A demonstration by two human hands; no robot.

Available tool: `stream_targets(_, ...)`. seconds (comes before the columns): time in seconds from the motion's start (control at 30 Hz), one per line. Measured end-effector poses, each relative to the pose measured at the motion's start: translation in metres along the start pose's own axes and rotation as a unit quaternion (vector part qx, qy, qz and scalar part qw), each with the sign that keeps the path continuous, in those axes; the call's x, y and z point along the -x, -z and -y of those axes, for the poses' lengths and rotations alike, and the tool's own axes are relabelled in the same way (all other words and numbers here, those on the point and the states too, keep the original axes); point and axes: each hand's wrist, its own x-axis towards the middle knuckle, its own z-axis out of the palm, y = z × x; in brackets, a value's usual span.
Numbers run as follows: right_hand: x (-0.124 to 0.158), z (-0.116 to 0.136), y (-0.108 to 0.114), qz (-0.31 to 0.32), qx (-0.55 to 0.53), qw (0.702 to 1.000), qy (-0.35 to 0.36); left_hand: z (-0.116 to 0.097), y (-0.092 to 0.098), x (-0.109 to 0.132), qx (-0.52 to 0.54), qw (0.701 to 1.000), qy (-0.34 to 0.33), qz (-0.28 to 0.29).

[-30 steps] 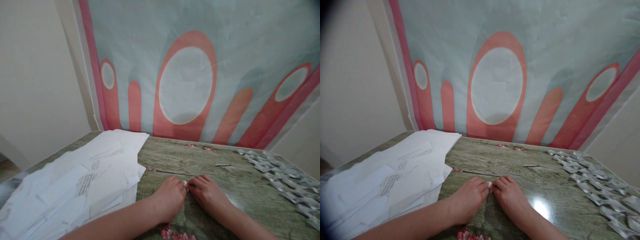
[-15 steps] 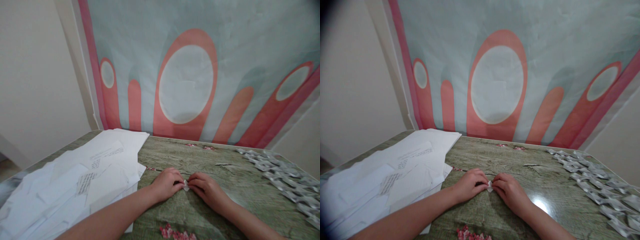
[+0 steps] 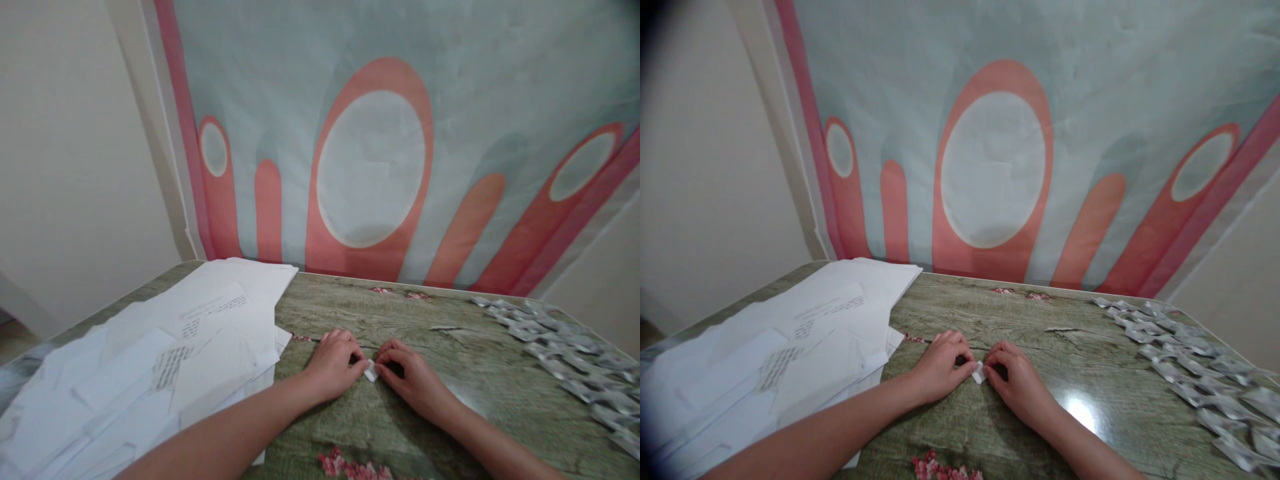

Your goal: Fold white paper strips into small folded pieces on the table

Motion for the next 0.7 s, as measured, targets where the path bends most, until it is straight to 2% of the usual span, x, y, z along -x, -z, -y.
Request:
stream_targets(0.37,-0.0020,-0.0021,-0.0035,-0.001,0.036,0.999,-0.008,-0.0040,0.0001,0.0000,-0.039,0.999,0.000,-0.006)
stream_targets(0.7,-0.0070,-0.0042,-0.0041,0.016,0.064,0.996,-0.052,-0.0050,-0.0025,-0.0004,-0.063,0.998,0.012,-0.011)
